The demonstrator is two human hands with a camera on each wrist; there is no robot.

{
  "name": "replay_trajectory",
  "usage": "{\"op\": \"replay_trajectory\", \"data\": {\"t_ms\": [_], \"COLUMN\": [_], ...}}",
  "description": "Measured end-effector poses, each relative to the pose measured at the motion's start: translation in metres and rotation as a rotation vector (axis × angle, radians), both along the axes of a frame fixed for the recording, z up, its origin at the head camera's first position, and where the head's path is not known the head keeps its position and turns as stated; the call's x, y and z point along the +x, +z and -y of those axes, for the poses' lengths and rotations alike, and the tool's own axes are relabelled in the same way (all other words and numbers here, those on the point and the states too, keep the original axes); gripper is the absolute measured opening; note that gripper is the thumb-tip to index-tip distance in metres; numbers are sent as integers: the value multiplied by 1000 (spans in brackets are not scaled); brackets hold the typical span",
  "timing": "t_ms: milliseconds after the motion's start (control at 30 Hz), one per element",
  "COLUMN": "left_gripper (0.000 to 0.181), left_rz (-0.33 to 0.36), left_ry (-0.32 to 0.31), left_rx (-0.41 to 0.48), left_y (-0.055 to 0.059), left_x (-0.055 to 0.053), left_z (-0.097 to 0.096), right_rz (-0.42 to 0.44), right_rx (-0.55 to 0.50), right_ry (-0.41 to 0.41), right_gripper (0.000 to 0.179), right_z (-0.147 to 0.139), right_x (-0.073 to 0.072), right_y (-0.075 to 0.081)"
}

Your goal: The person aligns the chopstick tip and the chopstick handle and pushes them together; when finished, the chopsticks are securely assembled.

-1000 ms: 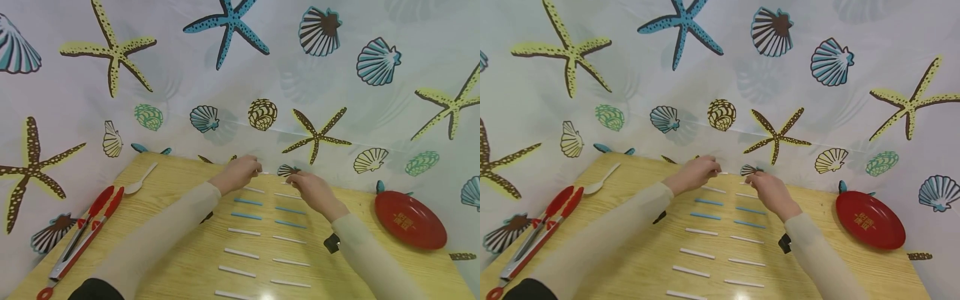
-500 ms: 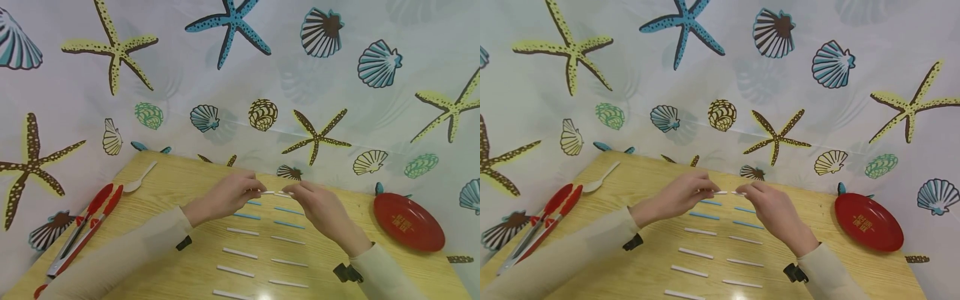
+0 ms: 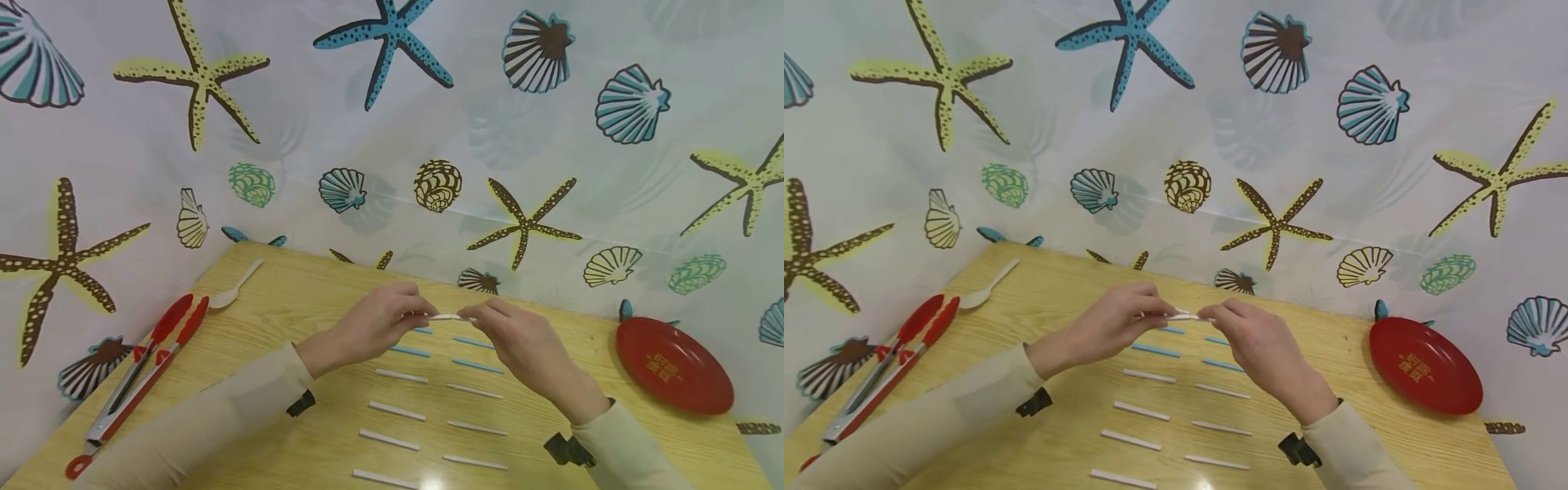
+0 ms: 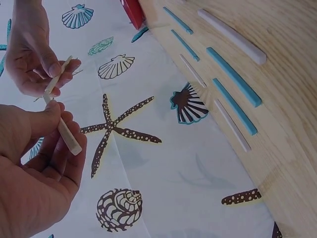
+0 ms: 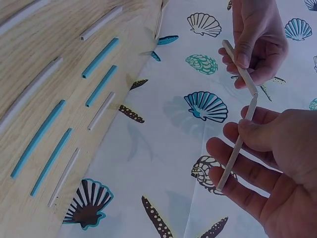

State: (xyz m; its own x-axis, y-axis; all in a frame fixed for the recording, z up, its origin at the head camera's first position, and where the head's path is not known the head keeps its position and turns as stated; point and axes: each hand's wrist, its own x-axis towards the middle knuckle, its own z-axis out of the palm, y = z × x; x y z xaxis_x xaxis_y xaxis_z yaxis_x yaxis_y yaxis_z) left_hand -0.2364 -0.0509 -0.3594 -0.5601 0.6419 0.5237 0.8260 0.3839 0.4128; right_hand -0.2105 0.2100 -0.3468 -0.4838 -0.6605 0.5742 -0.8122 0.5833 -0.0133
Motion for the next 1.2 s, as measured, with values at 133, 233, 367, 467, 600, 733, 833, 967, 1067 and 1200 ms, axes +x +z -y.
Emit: {"op": "replay_trajectory", "data": {"t_ms": [133,233,367,467,600,733,833,967,1067,1200], "left_gripper": [13,13,14,14,16,18,17,17,18,20], "left_rz": [-69,-155,-248,-294,-389,-474,-494,-494,-489,-483], "left_ry": [6,12,21,22,22,22,11,-10,-17,-22], "left_rx": [-21,-46,-58,-63,-109,-142,-132,-101,-69,-44], "left_y": [-1,-3,-5,-4,-1,-2,-5,-9,-11,-12], "left_x": [2,3,5,6,7,9,10,9,9,8], "left_z": [-1,-2,-3,-4,-7,-8,-9,-8,-7,-6], "right_rz": [-22,-48,-68,-60,-41,-41,-49,-59,-68,-67], "right_rx": [-4,-5,-1,3,15,22,22,12,-10,-27], "right_ry": [8,4,5,22,55,70,67,67,71,66], "right_gripper": [24,19,15,14,16,16,16,15,14,13], "right_z": [-1,-1,1,3,6,9,12,16,18,21], "right_x": [0,0,3,6,10,11,11,11,10,7], "right_y": [-2,-1,1,3,4,2,0,-2,-5,-9]}}
